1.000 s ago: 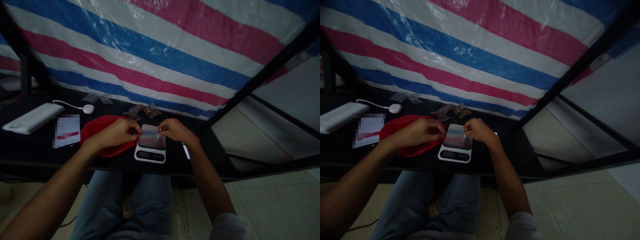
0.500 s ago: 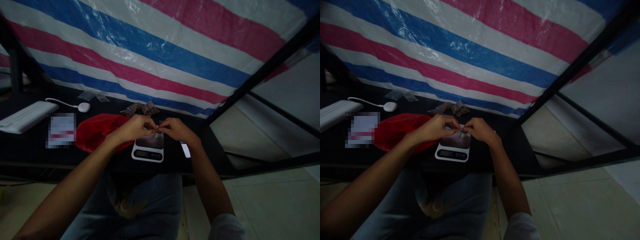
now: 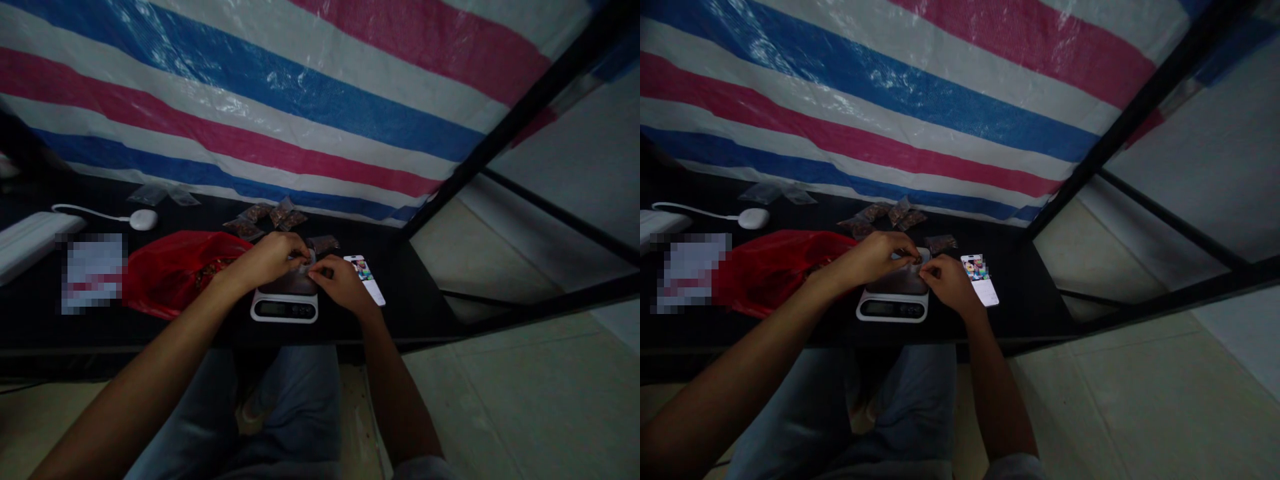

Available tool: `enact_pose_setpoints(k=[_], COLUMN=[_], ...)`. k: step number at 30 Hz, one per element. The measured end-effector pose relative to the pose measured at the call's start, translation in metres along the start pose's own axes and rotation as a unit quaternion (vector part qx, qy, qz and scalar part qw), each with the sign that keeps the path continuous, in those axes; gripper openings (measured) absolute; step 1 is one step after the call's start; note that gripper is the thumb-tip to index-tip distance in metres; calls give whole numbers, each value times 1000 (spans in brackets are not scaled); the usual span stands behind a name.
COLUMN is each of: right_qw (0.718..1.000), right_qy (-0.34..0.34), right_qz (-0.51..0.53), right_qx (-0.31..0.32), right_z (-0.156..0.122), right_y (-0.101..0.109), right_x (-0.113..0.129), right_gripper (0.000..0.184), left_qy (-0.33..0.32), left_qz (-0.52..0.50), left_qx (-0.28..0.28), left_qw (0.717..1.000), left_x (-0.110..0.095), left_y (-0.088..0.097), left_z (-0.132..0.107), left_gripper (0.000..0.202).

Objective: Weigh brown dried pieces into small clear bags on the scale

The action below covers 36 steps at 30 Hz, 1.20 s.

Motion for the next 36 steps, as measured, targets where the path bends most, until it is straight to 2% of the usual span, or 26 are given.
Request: enact_pose_setpoints(k=[5, 12, 16, 20, 27, 32, 36], right_qw=[999, 999, 998, 996, 982, 987, 987], right_qy=[-4, 3, 4, 5, -13, -5, -4], right_qz=[5, -8, -35, -50, 18, 35, 34], right_qx=[-37, -49, -54, -67, -186, -157, -156], right_z=[-6, -9, -12, -17, -6, 3, 2], right_y=[-9, -11, -11, -5, 2, -6, -5], right_x=[2, 7, 9, 6, 6, 10, 9], right_gripper=[5, 4, 8, 13, 11, 13, 16], left_qy=[-9, 0, 25, 15, 5, -7, -3], left_qz=[5, -31, -61, -75, -107, -110, -129], left_qx=[13, 13, -3, -21, -43, -61, -58], left_qw=[1000, 999, 998, 997, 993, 992, 990], left_x=[2, -1, 0, 1, 1, 3, 5], left_y=[-2, -3, -5, -5, -6, -10, -12], left_z=[-3, -10, -12, -13, -11, -13, -16], left_gripper=[19, 23, 26, 28, 29, 35, 43])
Point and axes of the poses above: each hand's wrist, its own z-axis towards the middle knuckle, its own y-axis out of the back of the hand, x = y × z, the point moved 1 cm from there along z, towards the middle knuckle, and after that the axes turned 9 degrees about -z, right-handed, at the moved point
